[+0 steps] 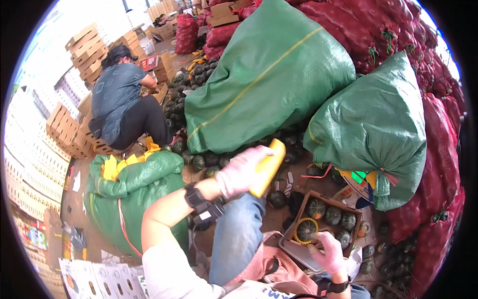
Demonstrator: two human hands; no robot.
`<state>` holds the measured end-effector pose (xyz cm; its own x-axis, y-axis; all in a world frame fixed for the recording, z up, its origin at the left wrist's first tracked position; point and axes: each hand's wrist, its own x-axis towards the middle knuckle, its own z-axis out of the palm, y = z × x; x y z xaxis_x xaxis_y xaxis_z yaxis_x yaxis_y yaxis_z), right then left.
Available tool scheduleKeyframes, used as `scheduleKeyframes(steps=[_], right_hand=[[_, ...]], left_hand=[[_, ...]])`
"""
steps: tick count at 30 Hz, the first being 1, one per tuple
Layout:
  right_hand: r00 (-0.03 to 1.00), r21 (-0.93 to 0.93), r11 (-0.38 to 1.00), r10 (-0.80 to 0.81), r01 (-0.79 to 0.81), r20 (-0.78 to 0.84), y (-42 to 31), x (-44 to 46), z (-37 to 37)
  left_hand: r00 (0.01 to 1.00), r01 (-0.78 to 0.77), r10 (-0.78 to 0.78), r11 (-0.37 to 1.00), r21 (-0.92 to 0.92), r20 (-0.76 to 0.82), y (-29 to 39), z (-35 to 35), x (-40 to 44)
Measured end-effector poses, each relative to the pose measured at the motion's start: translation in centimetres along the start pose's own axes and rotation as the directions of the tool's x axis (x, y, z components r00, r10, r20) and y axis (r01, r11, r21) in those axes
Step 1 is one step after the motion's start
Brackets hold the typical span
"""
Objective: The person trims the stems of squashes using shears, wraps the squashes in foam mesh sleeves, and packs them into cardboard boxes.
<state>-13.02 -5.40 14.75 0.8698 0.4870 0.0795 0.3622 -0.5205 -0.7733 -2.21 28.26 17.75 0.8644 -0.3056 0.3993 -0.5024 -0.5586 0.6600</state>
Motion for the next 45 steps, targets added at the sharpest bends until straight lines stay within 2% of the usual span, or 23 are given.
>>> scheduleKeyframes(steps=[2,3,5,6,7,8,10,12,13,14,15,16,17,18,20,22,24,26,27,31,34,38,45], right_hand=[[0.934,-0.043,0.964,-0.266,0.264,-0.237,-2.0,-0.7,0.8],[0.896,-0.133,0.938,-0.345,0.319,-0.280,-2.3,-0.9,0.9],[0.826,-0.291,0.888,-0.445,0.356,-0.346,-2.4,-1.7,1.3],[0.838,-0.356,0.889,-0.413,0.287,-0.357,-2.9,-1.8,1.5],[0.885,-0.360,0.901,-0.358,0.243,-0.297,-2.6,-2.1,1.6],[0.923,-0.367,0.910,-0.295,0.192,-0.248,-2.0,-2.3,1.8],[0.943,-0.160,0.981,-0.156,0.112,-0.293,0.4,-2.8,2.6],[0.939,-0.079,0.993,-0.111,0.090,-0.324,2.4,-3.3,2.9],[0.955,0.093,0.995,-0.011,0.041,-0.297,2.8,-3.7,2.5],[0.966,0.262,0.965,0.078,-0.011,-0.245,3.4,-3.9,2.0],[0.955,0.526,0.850,0.157,0.000,-0.252,6.6,-3.9,3.5],[0.929,0.772,0.620,0.350,-0.138,-0.115,6.0,-4.2,2.5],[0.906,0.818,0.557,0.407,-0.142,-0.120,6.3,-4.2,2.6],[0.878,0.859,0.492,0.462,-0.139,-0.123,6.7,-4.1,2.7],[0.884,0.758,0.646,0.400,-0.084,-0.243,7.6,-4.4,3.2],[0.834,0.409,0.897,0.352,-0.170,-0.425,6.8,-4.1,3.2],[0.842,0.096,0.973,0.228,-0.208,-0.489,4.6,-4.0,3.0],[0.834,0.226,0.960,0.258,-0.165,-0.487,6.1,-3.6,4.8],[0.831,0.289,0.946,0.277,-0.147,-0.483,6.8,-3.5,5.5],[0.811,0.269,0.952,0.270,-0.144,-0.519,6.9,-3.3,5.6],[0.809,0.279,0.953,0.255,-0.117,-0.529,7.3,-3.3,5.6],[0.829,0.148,0.982,0.181,-0.120,-0.529,5.3,-3.2,5.5],[0.802,0.193,0.976,0.196,-0.103,-0.564,5.0,-3.5,5.1]], left_hand=[[0.954,0.229,-0.172,0.946,-0.228,0.245,6.5,3.2,-0.3],[0.912,0.307,-0.224,0.928,-0.209,0.344,8.6,5.0,-0.5],[0.922,0.308,-0.189,0.889,-0.339,0.339,9.8,10.7,-2.0],[0.866,0.439,-0.258,0.802,-0.405,0.428,10.0,13.3,-2.8],[0.866,0.485,-0.216,0.581,-0.654,0.451,8.6,17.4,-4.1],[0.862,0.505,-0.216,0.439,-0.743,0.458,7.9,20.4,-5.3],[0.808,0.584,-0.352,0.379,-0.718,0.472,8.4,22.2,-6.2],[0.762,0.590,-0.459,0.202,-0.782,0.457,9.2,23.1,-6.4],[0.779,0.610,-0.446,0.375,-0.698,0.441,10.8,22.0,-6.4],[0.851,0.510,-0.381,0.445,-0.736,0.360,11.4,22.2,-6.7],[0.872,0.488,-0.289,0.553,-0.675,0.394,11.0,22.5,-7.1],[0.877,0.453,-0.201,0.649,-0.611,0.437,10.7,23.1,-7.7],[0.890,0.455,-0.239,0.468,-0.758,0.387,11.1,24.3,-8.2],[0.902,0.423,-0.280,0.409,-0.809,0.329,11.0,25.1,-8.4],[0.887,0.407,-0.360,0.313,-0.858,0.289,10.2,25.6,-8.8],[0.879,0.426,-0.412,0.451,-0.784,0.240,9.7,25.3,-9.2],[0.875,0.433,-0.443,0.541,-0.721,0.193,9.6,24.8,-9.5],[0.875,0.438,-0.453,0.589,-0.679,0.171,10.5,24.3,-9.7],[0.889,0.431,-0.435,0.687,-0.585,0.144,10.8,23.8,-9.7],[0.949,0.295,-0.315,0.912,-0.285,-0.026,11.5,22.3,-9.7],[0.942,0.325,-0.333,0.936,-0.137,-0.040,10.6,22.8,-10.4],[0.970,0.245,-0.241,0.956,-0.160,0.045,9.6,23.7,-10.9],[0.974,0.223,-0.225,0.958,-0.179,0.012,11.0,23.8,-10.4]])
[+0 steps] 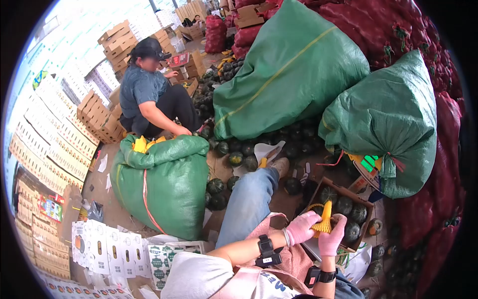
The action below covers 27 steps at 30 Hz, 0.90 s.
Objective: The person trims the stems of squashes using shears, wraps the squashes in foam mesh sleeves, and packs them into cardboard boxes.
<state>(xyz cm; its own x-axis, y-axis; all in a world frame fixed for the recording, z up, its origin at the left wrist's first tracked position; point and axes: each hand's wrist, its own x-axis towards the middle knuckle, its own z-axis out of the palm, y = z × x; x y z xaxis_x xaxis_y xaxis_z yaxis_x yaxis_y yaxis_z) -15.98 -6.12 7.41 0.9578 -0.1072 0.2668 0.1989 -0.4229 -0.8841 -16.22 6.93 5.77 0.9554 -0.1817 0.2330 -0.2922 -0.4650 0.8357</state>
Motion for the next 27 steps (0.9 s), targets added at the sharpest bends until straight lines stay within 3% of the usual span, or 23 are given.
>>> scheduleKeyframes(steps=[2,3,5,6,7,9,10,11,13,14,15,16,20,21,23,26,27], right_hand=[[1.000,-0.004,1.000,0.023,-0.023,-0.012,0.7,-0.1,-0.2],[0.999,-0.009,1.000,-0.021,0.021,-0.036,0.9,0.0,-0.3],[0.993,-0.106,0.991,-0.066,0.076,0.099,2.3,0.0,-0.8],[0.977,-0.164,0.970,-0.152,0.177,0.150,2.6,0.1,-1.1],[0.968,-0.063,0.997,-0.017,0.034,0.252,3.4,0.3,-1.6],[0.859,0.093,0.957,0.202,-0.276,0.470,4.1,0.8,-2.2],[0.755,0.559,0.518,0.335,-0.647,0.563,3.4,0.8,-2.2],[0.709,0.682,0.204,0.293,-0.702,0.642,2.6,0.8,-2.9],[0.736,0.751,0.027,0.221,-0.660,0.640,3.7,0.3,-3.0],[0.752,0.757,0.042,0.166,-0.652,0.638,4.1,0.0,-3.1],[0.768,0.767,0.058,0.108,-0.638,0.631,3.6,0.0,-3.0],[0.766,0.768,0.019,0.076,-0.641,0.638,3.1,0.0,-2.9],[0.693,0.674,0.161,0.155,-0.721,0.704,3.6,-0.5,-2.8],[0.689,0.686,0.076,0.121,-0.724,0.714,3.2,-0.5,-2.6],[0.725,0.716,0.126,0.189,-0.687,0.662,1.7,-0.4,-2.8],[0.782,0.743,0.249,0.238,-0.622,0.576,2.4,-0.3,-2.7],[0.792,0.741,0.283,0.257,-0.609,0.554,2.6,-0.4,-2.7]], left_hand=[[0.998,0.047,-0.044,0.996,-0.082,0.043,0.1,-0.2,0.1],[0.967,0.249,-0.212,0.902,-0.352,0.142,0.7,-0.6,0.0],[0.897,0.431,-0.312,0.463,-0.775,0.312,-0.9,0.3,0.0],[0.794,0.481,-0.361,-0.118,-0.869,0.489,-1.2,0.4,-0.1],[0.805,0.500,-0.217,-0.255,-0.828,0.552,-1.5,-0.1,0.0],[0.691,0.594,-0.263,-0.324,-0.736,0.674,-1.1,-1.1,0.4],[0.739,0.602,-0.196,-0.237,-0.762,0.644,-0.4,-1.6,0.6],[0.770,0.590,-0.181,-0.165,-0.790,0.613,0.4,-2.2,0.7],[0.741,0.669,-0.090,0.020,-0.743,0.665,0.1,-3.8,0.6],[0.722,0.691,-0.058,0.062,-0.720,0.689,0.2,-4.7,0.5],[0.744,0.667,-0.013,0.039,-0.744,0.668,0.2,-4.8,0.6],[0.796,0.603,-0.021,0.119,-0.789,0.605,0.3,-4.8,0.8],[0.859,0.460,0.004,0.436,-0.774,0.512,-1.7,-2.6,0.7],[0.860,0.431,0.050,0.462,-0.775,0.508,-1.1,-2.1,0.8],[0.882,0.403,-0.014,0.542,-0.738,0.471,-0.8,-1.7,1.0],[0.902,0.406,-0.110,0.538,-0.739,0.417,-1.2,-0.6,1.0],[0.938,0.319,-0.105,0.639,-0.700,0.332,-0.9,-0.4,1.0]])
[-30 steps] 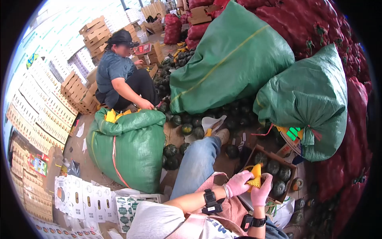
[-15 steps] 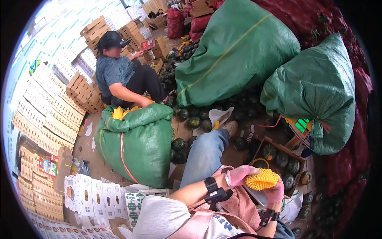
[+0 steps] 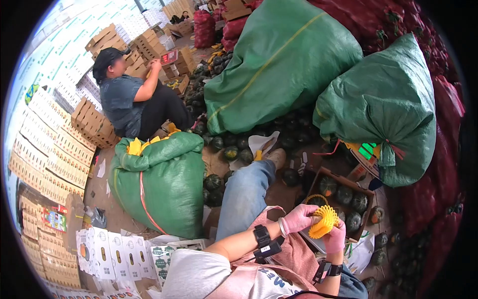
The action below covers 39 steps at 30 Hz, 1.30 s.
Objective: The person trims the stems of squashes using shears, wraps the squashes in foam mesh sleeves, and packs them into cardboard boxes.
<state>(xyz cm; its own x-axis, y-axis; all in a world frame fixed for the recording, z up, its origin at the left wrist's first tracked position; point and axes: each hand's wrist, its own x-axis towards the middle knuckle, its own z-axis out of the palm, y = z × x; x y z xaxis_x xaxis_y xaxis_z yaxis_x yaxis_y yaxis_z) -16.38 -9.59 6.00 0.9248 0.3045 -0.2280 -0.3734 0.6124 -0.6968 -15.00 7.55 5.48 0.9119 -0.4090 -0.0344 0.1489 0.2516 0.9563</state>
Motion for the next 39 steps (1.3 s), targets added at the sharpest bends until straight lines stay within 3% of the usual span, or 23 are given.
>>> scheduleKeyframes(steps=[2,3,6,7,10,11,15,18,21,24,28,32,33,34,36,37,39], right_hand=[[0.998,-0.060,0.998,-0.038,0.035,-0.054,0.3,0.2,-0.4],[0.997,-0.053,0.997,-0.059,0.056,-0.058,0.5,0.2,-0.3],[0.995,-0.016,0.997,-0.078,0.077,-0.069,0.6,0.0,0.0],[0.995,-0.024,0.997,-0.071,0.070,-0.066,0.4,-0.1,0.3],[0.995,-0.106,0.991,-0.083,0.078,-0.046,0.4,-0.1,-0.6],[0.995,-0.124,0.990,-0.076,0.068,-0.060,0.3,-0.2,-0.6],[0.998,0.042,0.998,0.041,-0.039,-0.039,0.0,-0.4,-0.1],[1.000,0.075,0.997,-0.015,0.016,-0.015,1.0,0.0,-0.9],[0.989,-0.030,0.989,-0.148,0.148,-0.005,1.5,0.5,-1.1],[0.989,-0.129,0.986,-0.119,0.107,-0.089,1.3,0.4,1.3],[0.999,-0.220,0.974,-0.046,0.047,0.011,1.2,0.7,0.3],[0.999,-0.277,0.960,-0.030,0.039,0.036,1.8,0.7,-1.0],[0.999,-0.305,0.951,-0.037,0.042,0.022,1.8,0.7,-0.3],[0.996,-0.383,0.921,-0.052,0.075,0.072,1.9,0.7,-0.5],[0.982,-0.523,0.839,-0.069,0.152,0.174,2.1,0.8,-1.3],[0.983,-0.562,0.814,-0.058,0.147,0.173,2.0,0.7,-0.9],[0.968,-0.252,0.968,0.056,0.008,0.244,1.3,0.1,0.0]], left_hand=[[0.984,-0.138,0.160,0.962,0.237,-0.078,0.3,0.6,0.0],[0.986,-0.109,0.127,0.983,0.151,-0.111,0.3,0.7,0.0],[0.962,-0.236,0.273,0.870,0.432,-0.023,1.0,0.2,0.1],[0.981,-0.149,0.185,0.910,0.387,-0.057,2.0,0.6,0.0],[0.979,-0.178,0.204,0.883,0.434,-0.013,1.6,0.3,0.1],[0.979,-0.188,0.205,0.911,0.367,-0.009,1.5,0.3,0.1],[0.972,-0.235,0.215,0.901,0.364,0.096,1.5,-0.2,0.1],[0.976,-0.214,0.190,0.927,0.307,0.107,1.8,-0.4,-0.2],[0.993,-0.118,0.118,0.993,0.023,0.028,1.1,-0.2,-0.4],[0.991,-0.129,0.127,0.990,0.054,0.048,1.1,-0.1,-0.5],[0.995,-0.091,0.085,0.990,0.109,0.057,0.6,-0.3,-0.4],[0.960,-0.281,0.261,0.911,0.302,0.105,1.2,-0.9,-0.7],[0.977,-0.210,0.197,0.953,0.219,0.080,1.1,-1.1,-0.9],[0.985,-0.078,0.067,0.995,0.063,0.161,1.2,-1.4,-1.1],[0.918,0.231,-0.143,0.951,-0.207,0.371,2.0,-2.5,-1.5],[0.849,0.338,-0.222,0.925,-0.171,0.479,1.8,-3.7,-1.6],[0.676,0.412,-0.336,0.910,0.042,0.656,2.0,-5.8,-1.9]])
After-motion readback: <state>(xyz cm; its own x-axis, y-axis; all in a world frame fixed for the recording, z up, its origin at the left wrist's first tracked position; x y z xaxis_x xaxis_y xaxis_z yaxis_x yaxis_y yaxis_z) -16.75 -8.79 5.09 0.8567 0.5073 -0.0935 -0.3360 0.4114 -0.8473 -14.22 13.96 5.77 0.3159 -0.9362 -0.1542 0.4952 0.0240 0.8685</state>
